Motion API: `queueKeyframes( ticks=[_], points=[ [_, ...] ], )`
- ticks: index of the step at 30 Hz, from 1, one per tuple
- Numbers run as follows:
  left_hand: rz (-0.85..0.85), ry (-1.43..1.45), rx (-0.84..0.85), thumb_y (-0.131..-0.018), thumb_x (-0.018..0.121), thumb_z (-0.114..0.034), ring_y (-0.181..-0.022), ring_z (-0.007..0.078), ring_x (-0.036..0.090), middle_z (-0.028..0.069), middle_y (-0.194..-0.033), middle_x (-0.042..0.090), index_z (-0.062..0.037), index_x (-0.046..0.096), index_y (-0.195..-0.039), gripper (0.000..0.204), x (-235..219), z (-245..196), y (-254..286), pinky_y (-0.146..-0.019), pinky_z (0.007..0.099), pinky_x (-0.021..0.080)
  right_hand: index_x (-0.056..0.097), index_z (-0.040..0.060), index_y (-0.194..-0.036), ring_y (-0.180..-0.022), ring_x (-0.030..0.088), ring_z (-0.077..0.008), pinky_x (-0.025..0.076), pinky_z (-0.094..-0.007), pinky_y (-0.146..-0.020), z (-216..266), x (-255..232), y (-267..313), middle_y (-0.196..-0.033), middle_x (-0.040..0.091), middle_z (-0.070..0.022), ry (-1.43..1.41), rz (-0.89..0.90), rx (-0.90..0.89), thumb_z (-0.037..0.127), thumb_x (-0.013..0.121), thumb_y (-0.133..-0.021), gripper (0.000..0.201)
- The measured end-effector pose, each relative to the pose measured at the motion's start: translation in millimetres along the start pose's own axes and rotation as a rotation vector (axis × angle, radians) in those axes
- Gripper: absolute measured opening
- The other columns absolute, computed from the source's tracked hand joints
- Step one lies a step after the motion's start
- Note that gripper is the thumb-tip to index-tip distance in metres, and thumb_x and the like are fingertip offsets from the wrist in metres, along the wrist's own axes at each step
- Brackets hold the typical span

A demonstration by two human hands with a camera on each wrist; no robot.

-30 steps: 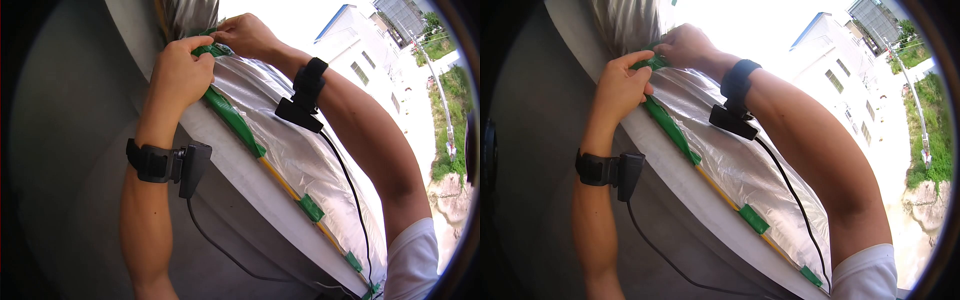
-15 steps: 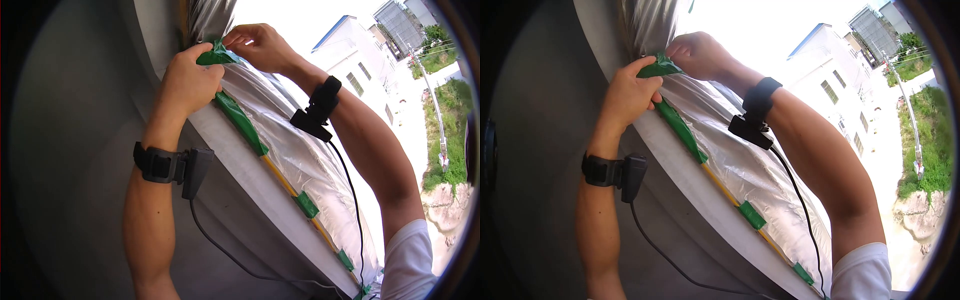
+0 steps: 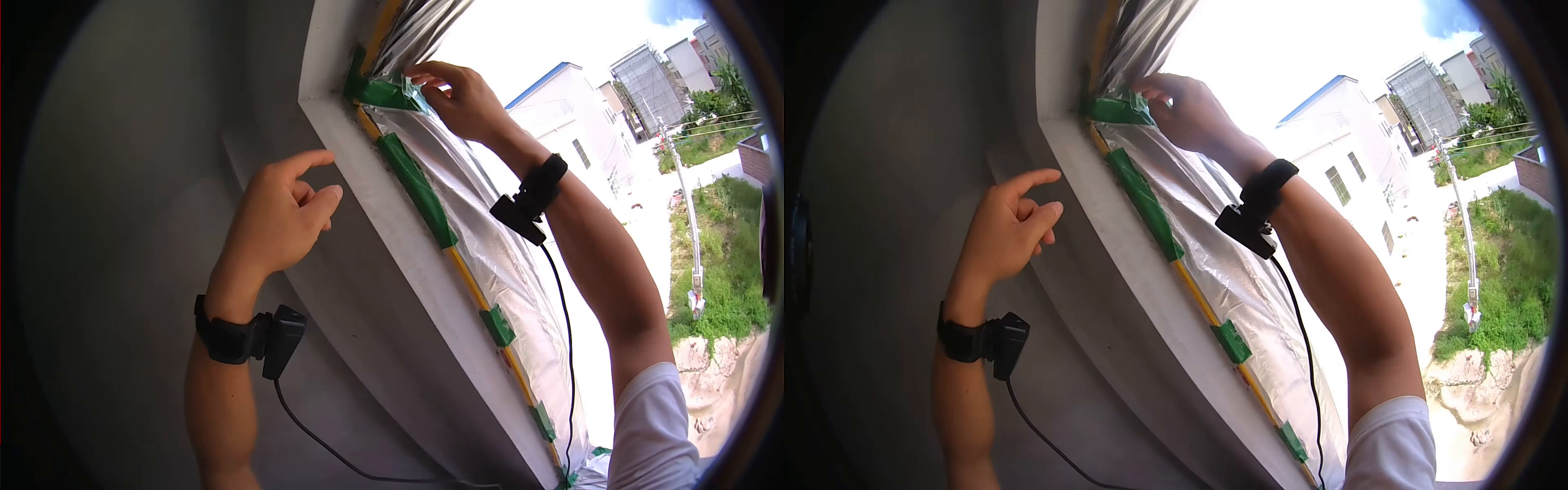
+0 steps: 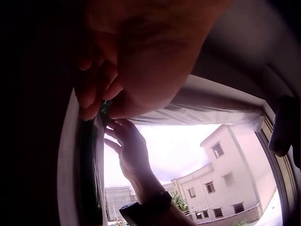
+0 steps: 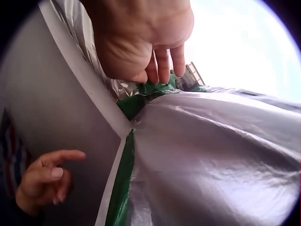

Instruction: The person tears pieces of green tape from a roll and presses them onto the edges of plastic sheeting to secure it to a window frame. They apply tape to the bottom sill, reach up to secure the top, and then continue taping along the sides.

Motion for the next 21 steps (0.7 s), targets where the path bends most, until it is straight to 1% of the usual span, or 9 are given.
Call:
queueKeyframes(
  ticks=[1, 2, 4, 9, 11, 15, 17, 19, 21],
  points=[
    [0.008, -0.006, -0.053, -0.091, 0.064, -0.017, -0.054, 0.0085, 0.06, 0.0059, -0.062, 0.065, 0.0021, 0.06, -0.128, 0.042, -4, 8, 7, -0.058, 0.0255, 0.048, 0.063, 0.0061, -0.126, -0.114, 0.065, -0.0282, 0.055, -0.0407, -0.095, 3, -2, 1, -0.121, 0.067, -0.0158, 0.002, -0.032, -0.024, 0.009, 0.052, -0.096, 0.032],
    [0.005, 0.003, -0.053, -0.091, 0.064, -0.017, -0.054, 0.0085, 0.06, 0.0059, -0.062, 0.065, 0.0021, 0.06, -0.128, 0.042, -8, 13, 13, -0.058, 0.0255, 0.048, 0.063, 0.0061, -0.126, -0.114, 0.065, -0.0282, 0.055, -0.0407, -0.095, 6, 0, 1, -0.121, 0.067, -0.0158, 0.009, -0.026, -0.027, 0.009, 0.052, -0.096, 0.032],
    [0.005, 0.016, -0.088, -0.092, 0.064, -0.017, -0.053, 0.0085, 0.059, 0.0049, -0.06, 0.063, 0.0016, 0.06, -0.128, 0.04, -12, 25, 27, -0.057, 0.026, 0.047, 0.064, 0.0066, -0.126, -0.114, 0.064, -0.0291, 0.056, -0.0396, -0.094, 8, 7, 3, -0.121, 0.067, -0.0166, 0.069, 0.076, 0.004, 0.008, 0.053, -0.096, 0.032],
    [0.04, -0.034, -0.082, -0.091, 0.065, -0.016, -0.054, 0.0089, 0.059, 0.0041, -0.06, 0.063, 0.0007, 0.062, -0.126, 0.039, -23, 52, 64, -0.057, 0.0252, 0.047, 0.064, 0.0082, -0.127, -0.114, 0.064, -0.0307, 0.055, -0.0395, -0.096, 16, 4, 7, -0.121, 0.066, -0.018, 0.124, 0.096, -0.051, 0.012, 0.055, -0.098, 0.03],
    [0.056, -0.057, -0.076, -0.091, 0.066, -0.015, -0.053, 0.009, 0.058, 0.004, -0.06, 0.062, 0.0007, 0.062, -0.125, 0.038, -25, 60, 82, -0.057, 0.0251, 0.046, 0.062, 0.0087, -0.129, -0.115, 0.064, -0.0306, 0.054, -0.0397, -0.097, 6, -4, 10, -0.122, 0.065, -0.0186, 0.101, 0.099, 0.091, 0.013, 0.055, -0.099, 0.031],
    [0.036, 0.011, -0.106, -0.088, 0.067, -0.013, -0.051, 0.009, 0.055, 0.0044, -0.058, 0.061, 0.0015, 0.064, -0.12, 0.035, -34, 78, 116, -0.054, 0.0255, 0.045, 0.06, 0.0104, -0.132, -0.115, 0.063, -0.0309, 0.053, -0.0407, -0.098, 2, 1, 18, -0.123, 0.065, -0.0191, 0.132, 0.117, 0.114, 0.014, 0.055, -0.1, 0.032],
    [0.029, 0.02, -0.113, -0.087, 0.068, -0.012, -0.05, 0.0091, 0.055, 0.0049, -0.058, 0.061, 0.002, 0.065, -0.119, 0.035, -42, 86, 134, -0.054, 0.0254, 0.045, 0.06, 0.0102, -0.132, -0.115, 0.063, -0.0304, 0.054, -0.0401, -0.096, 7, 9, 19, -0.123, 0.065, -0.0193, 0.144, 0.128, 0.115, 0.013, 0.056, -0.099, 0.033],
    [0.036, 0.032, -0.138, -0.085, 0.069, -0.01, -0.051, 0.0095, 0.058, 0.0063, -0.058, 0.062, 0.0031, 0.065, -0.116, 0.034, -47, 94, 154, -0.052, 0.024, 0.044, 0.063, 0.0059, -0.125, -0.108, 0.064, -0.0329, 0.051, -0.0411, -0.093, 19, 13, 17, -0.115, 0.067, -0.0184, 0.151, 0.089, 0.073, 0.009, 0.057, -0.089, 0.037],
    [0.041, 0.037, -0.145, -0.084, 0.07, -0.009, -0.051, 0.0098, 0.059, 0.0071, -0.058, 0.062, 0.0034, 0.065, -0.116, 0.035, -52, 102, 176, -0.051, 0.0238, 0.045, 0.062, 0.0066, -0.125, -0.109, 0.063, -0.0331, 0.05, -0.0419, -0.093, 23, 12, 17, -0.118, 0.066, -0.0178, 0.187, 0.106, 0.074, 0.011, 0.058, -0.088, 0.038]
  ],
)
Point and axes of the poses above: each hand's wrist, its own y-axis away from the middle knuckle, its own x-axis out of the palm, z = x × y, the point moved 7 cm from there along -y, towards the middle knuckle
